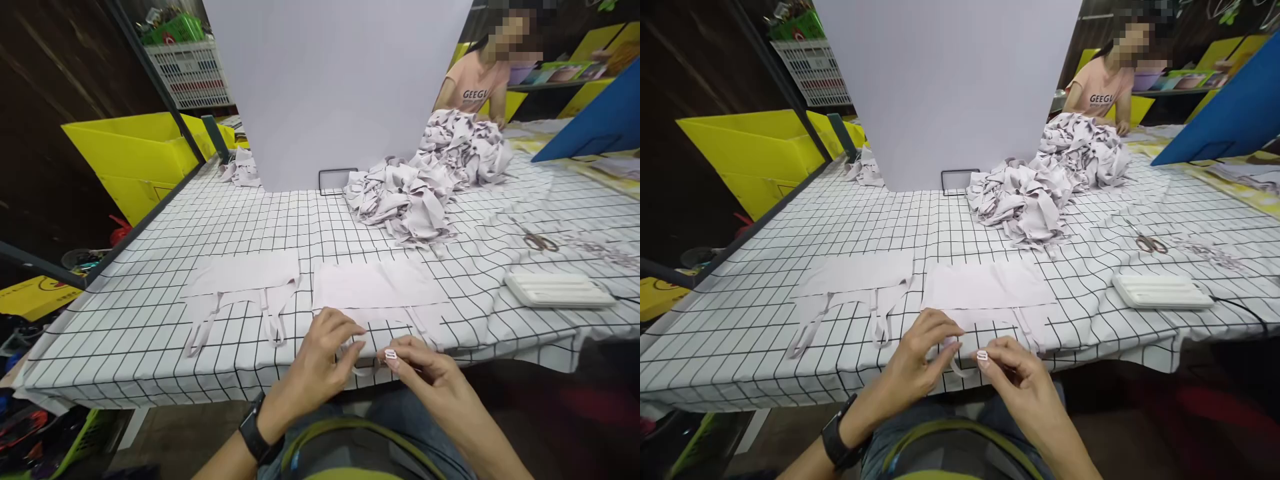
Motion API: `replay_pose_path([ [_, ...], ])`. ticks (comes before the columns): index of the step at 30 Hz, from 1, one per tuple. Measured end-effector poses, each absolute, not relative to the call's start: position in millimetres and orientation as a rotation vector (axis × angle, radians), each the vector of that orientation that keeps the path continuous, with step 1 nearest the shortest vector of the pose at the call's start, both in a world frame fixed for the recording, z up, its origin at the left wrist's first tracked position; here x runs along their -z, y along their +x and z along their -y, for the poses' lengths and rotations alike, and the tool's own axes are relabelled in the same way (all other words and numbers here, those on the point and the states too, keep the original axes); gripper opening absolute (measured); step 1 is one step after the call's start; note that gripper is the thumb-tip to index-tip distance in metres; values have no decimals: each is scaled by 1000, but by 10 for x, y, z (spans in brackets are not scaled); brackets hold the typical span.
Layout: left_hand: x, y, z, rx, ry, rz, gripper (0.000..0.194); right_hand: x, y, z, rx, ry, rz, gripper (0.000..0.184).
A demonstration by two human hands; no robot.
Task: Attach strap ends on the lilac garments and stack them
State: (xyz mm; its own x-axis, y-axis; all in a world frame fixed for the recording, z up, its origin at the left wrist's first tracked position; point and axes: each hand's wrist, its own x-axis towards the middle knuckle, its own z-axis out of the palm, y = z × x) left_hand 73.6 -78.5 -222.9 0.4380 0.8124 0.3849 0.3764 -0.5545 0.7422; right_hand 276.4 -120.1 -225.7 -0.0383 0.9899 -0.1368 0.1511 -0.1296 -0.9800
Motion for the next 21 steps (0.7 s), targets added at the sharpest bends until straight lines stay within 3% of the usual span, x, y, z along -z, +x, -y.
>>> replay_pose_path([
  [4, 2118, 811, 807, -1011, 2124, -967, 7, 2278, 2743, 1083, -1446, -1361, 1378, 33],
  [9, 2114, 867, 770, -902, 2295, -1021, 17, 2258, 2717, 1044, -1577, -1400, 1369, 37],
  [16, 2093, 819, 640, -726, 1738, -1181, 18, 2166, 2547, 1024, -1531, -1475, 1185, 39],
  [21, 2187, 746, 441, -702, 2101, -1227, 11, 2186, 2522, 947, -1646, -1455, 892, 45],
])
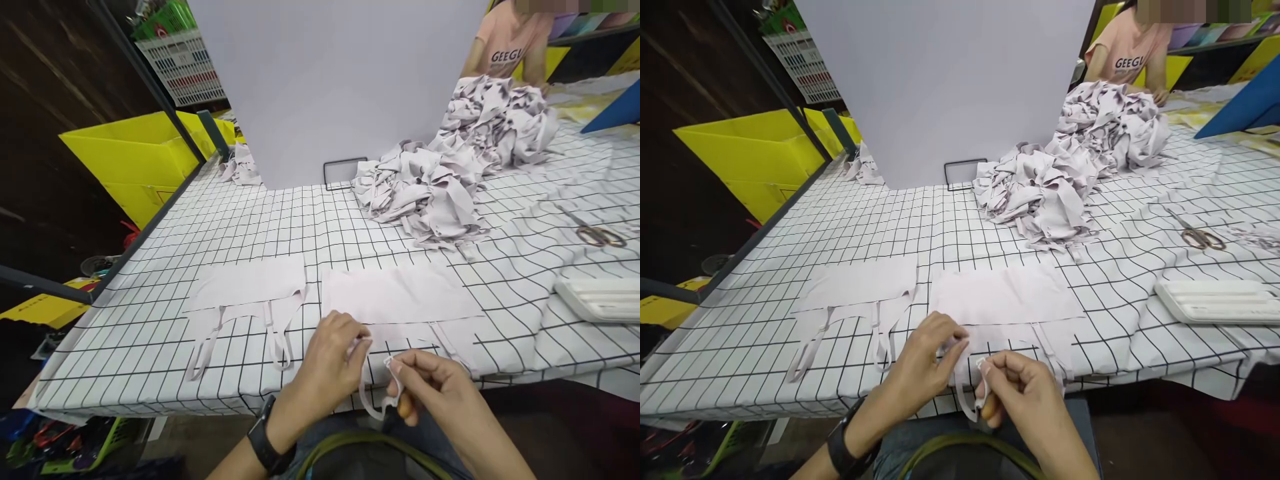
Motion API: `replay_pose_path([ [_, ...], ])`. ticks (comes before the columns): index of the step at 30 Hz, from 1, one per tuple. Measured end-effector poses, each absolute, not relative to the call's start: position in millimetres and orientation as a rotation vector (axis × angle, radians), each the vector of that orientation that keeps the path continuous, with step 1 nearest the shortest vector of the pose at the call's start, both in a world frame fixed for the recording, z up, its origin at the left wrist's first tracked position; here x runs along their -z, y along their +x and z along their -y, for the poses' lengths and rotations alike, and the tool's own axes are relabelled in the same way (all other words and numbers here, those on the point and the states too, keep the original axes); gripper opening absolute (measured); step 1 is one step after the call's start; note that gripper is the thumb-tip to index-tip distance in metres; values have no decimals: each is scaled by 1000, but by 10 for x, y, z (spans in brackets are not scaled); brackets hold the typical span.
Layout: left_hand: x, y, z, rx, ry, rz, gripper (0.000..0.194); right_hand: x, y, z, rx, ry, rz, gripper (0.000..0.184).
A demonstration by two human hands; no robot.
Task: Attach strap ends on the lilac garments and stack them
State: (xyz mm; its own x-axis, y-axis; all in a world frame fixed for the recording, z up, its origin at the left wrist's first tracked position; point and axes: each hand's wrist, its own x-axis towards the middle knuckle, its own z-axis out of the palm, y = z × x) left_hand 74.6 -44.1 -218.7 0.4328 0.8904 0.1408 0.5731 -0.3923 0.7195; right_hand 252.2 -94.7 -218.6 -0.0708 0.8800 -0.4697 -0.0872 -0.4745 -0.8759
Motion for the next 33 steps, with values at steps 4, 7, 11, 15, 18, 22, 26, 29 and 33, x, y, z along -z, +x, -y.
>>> replay_pose_path([
  [4, 2313, 784, 254, -497, 2508, -1289, 16, 2252, 2598, 835, -1735, -1396, 588, 41],
  [7, 2388, 833, 157, -372, 2644, -1293, 12, 2283, 2619, 763, -1781, -1414, 583, 43],
  [11, 2467, 847, 86, -504, 2578, -1302, 16, 2288, 2547, 674, -1666, -1491, 670, 47],
  [15, 2510, 838, 48, -717, 2342, -1257, 12, 2322, 2479, 565, -1659, -1508, 623, 50],
  [18, 2514, 848, 46, -852, 2263, -1230, 13, 2355, 2464, 495, -1643, -1530, 562, 49],
  [22, 2509, 879, 72, -946, 2346, -1163, 17, 2364, 2444, 431, -1574, -1538, 498, 45],
  [26, 2510, 897, 93, -931, 2411, -1135, 18, 2349, 2410, 385, -1525, -1530, 438, 47],
  [29, 2505, 896, 92, -908, 2461, -1134, 21, 2344, 2384, 368, -1529, -1521, 427, 46],
  [33, 2488, 888, 85, -833, 2530, -1111, 23, 2339, 2354, 360, -1538, -1508, 435, 45],
])
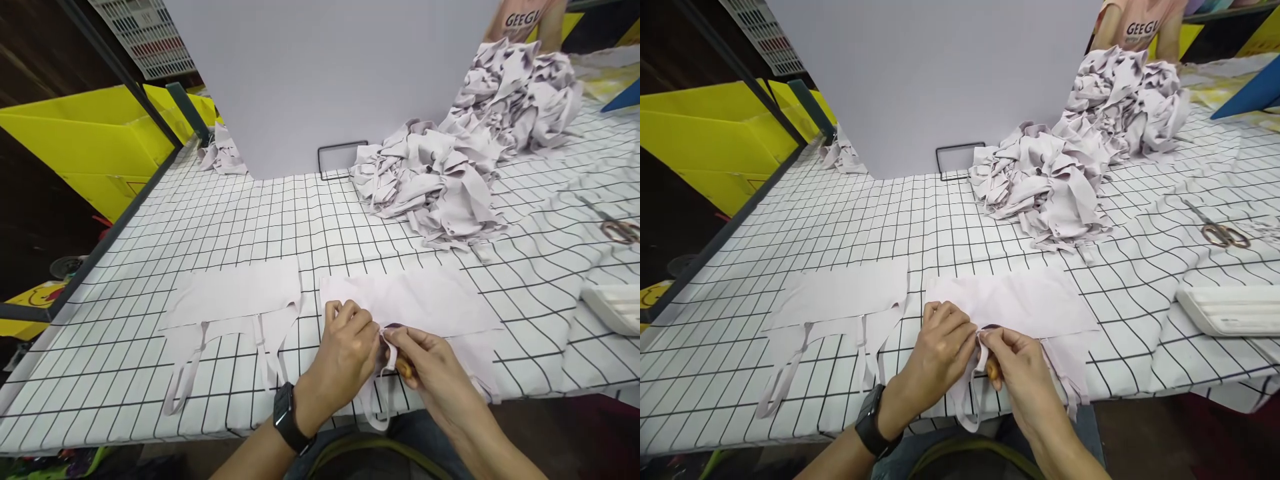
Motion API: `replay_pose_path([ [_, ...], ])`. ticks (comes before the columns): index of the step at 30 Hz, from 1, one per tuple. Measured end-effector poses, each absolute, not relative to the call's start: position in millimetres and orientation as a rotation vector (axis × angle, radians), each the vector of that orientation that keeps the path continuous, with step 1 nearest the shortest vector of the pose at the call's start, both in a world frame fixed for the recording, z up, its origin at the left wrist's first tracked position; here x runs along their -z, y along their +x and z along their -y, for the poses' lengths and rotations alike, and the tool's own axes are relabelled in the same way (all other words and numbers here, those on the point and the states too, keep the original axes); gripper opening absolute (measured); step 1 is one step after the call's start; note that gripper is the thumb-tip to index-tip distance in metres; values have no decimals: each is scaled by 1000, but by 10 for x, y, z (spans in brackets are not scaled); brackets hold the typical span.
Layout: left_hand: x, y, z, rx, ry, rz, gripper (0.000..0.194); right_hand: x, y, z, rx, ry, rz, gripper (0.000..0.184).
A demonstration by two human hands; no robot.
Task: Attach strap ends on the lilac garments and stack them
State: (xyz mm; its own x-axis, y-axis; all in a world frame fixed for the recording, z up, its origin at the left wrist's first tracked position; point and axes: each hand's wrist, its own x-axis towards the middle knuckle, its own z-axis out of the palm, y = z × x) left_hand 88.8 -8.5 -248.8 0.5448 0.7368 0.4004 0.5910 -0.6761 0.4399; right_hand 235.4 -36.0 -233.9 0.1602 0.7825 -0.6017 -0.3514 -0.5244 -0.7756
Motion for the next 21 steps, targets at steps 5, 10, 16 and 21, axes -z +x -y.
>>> replay_pose_path([
  [5, 2498, 892, 91, -855, 2518, -1157, 23, 2323, 2374, 335, -1495, -1529, 412, 45],
  [10, 2517, 899, 89, -842, 2547, -1140, 23, 2320, 2386, 316, -1502, -1525, 420, 44],
  [16, 2505, 891, 92, -767, 2626, -1131, 22, 2359, 2351, 345, -1506, -1516, 490, 46],
  [21, 2496, 889, 86, -726, 2716, -1113, 19, 2310, 2334, 331, -1523, -1549, 524, 48],
])
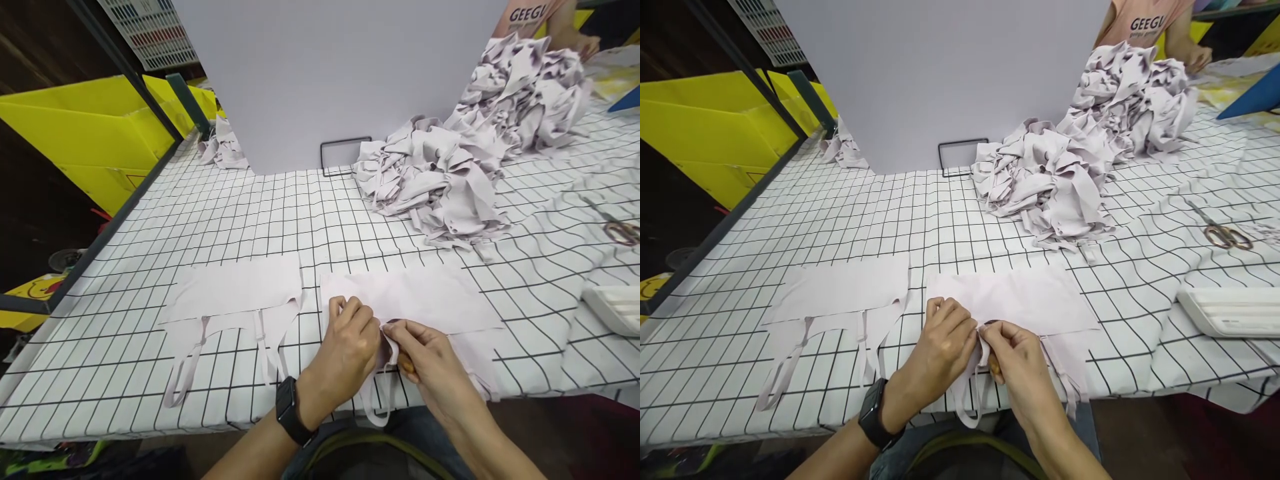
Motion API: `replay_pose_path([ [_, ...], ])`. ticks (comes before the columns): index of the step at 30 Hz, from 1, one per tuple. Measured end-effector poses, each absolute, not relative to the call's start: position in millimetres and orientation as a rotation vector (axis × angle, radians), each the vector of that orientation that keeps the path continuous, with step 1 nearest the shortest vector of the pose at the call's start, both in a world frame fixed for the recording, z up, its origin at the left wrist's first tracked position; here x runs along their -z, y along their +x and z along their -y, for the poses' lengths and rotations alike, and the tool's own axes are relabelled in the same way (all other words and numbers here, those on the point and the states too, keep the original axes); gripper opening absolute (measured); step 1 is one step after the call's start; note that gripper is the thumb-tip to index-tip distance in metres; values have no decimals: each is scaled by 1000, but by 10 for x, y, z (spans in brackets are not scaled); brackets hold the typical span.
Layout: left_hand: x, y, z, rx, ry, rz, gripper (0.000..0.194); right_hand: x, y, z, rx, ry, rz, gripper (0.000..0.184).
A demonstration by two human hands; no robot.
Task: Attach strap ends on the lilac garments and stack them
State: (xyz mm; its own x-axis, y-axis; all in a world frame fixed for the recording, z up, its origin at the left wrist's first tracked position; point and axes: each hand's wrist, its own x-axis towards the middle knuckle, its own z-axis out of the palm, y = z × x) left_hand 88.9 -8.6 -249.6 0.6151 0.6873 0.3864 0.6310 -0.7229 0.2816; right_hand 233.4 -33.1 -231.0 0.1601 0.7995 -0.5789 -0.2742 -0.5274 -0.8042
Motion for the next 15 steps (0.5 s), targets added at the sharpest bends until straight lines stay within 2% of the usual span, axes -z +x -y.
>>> replay_pose_path([
  [7, 2531, 888, 49, -683, 2796, -1035, 17, 2245, 2360, 265, -1691, -1626, 549, 53],
  [11, 2446, 825, 108, -565, 2737, -1082, 17, 2247, 2438, 402, -1743, -1622, 882, 52],
  [13, 2350, 737, 165, -490, 2676, -1118, 21, 2230, 2591, 475, -1681, -1640, 1119, 52],
  [15, 2261, 620, 192, -480, 2592, -1162, 33, 2209, 2843, 473, -1466, -1725, 1245, 52],
])
